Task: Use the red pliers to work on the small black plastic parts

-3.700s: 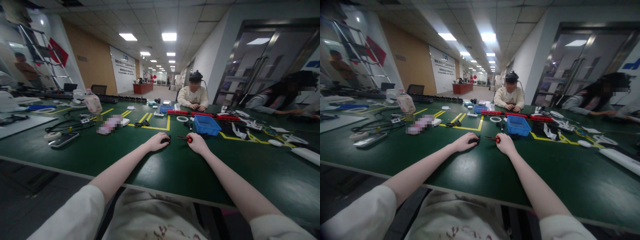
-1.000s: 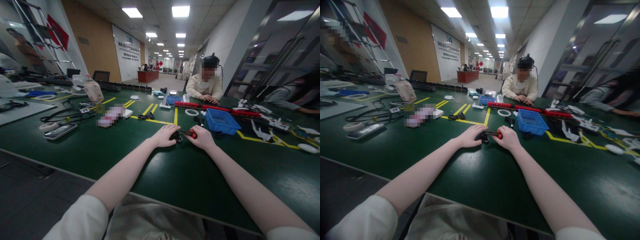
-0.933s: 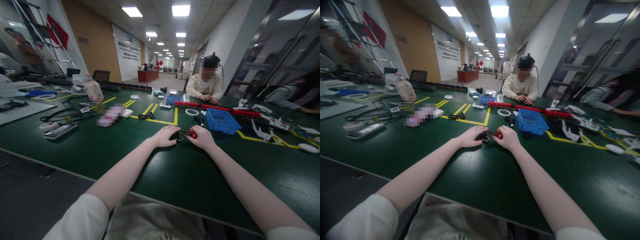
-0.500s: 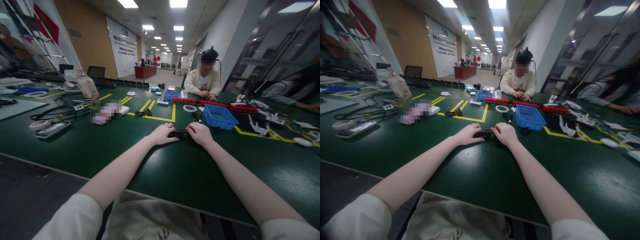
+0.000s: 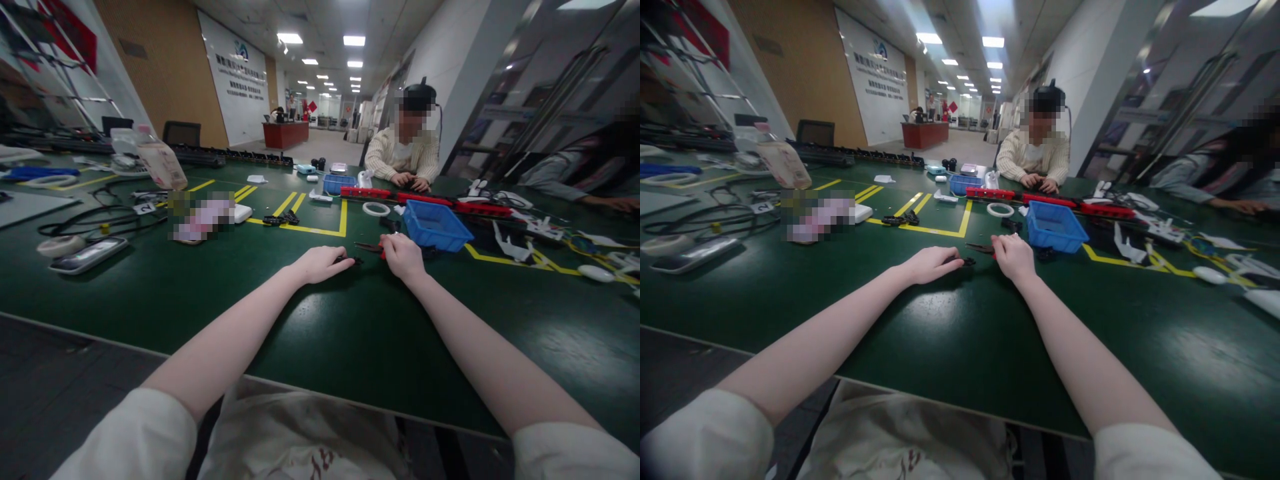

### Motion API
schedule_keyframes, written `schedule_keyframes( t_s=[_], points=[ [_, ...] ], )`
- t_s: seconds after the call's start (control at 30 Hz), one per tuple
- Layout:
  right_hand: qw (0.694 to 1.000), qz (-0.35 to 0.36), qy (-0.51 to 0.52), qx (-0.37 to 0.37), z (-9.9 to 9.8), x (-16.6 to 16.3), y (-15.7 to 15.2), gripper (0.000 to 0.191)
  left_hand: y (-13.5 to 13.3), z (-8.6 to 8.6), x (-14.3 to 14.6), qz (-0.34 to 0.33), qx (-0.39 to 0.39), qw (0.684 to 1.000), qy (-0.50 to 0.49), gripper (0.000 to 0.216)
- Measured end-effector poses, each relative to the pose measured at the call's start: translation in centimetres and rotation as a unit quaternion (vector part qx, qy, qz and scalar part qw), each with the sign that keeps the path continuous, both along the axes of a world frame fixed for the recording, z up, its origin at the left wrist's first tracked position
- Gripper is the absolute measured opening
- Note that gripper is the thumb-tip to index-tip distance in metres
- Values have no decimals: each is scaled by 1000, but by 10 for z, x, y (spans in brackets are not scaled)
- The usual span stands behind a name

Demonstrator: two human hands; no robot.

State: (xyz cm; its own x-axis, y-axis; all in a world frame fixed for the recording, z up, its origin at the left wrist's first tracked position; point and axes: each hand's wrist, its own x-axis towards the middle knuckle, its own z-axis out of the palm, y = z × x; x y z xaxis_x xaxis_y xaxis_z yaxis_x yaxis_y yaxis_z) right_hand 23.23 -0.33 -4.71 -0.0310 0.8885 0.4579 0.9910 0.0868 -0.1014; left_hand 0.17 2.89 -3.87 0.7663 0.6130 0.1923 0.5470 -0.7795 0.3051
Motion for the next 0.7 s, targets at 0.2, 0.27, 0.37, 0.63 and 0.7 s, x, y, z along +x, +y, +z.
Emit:
schedule_keyframes(
  t_s=[0.2,0.27,0.37,0.63,0.7],
  points=[
    [1000,20,9,-11,-4,1,2,29,1,-1,0,4,-2,1000,-2,41],
    [999,30,10,-8,-5,1,3,29,0,-1,0,5,-3,1000,-2,40],
    [999,39,10,-3,-6,2,3,28,-1,1,0,6,-6,1000,0,40],
    [999,46,9,-10,-5,1,2,28,0,1,-1,8,-9,1000,-3,40],
    [999,46,8,-15,-5,1,2,28,-1,2,-1,9,-9,1000,-3,39]
  ],
)
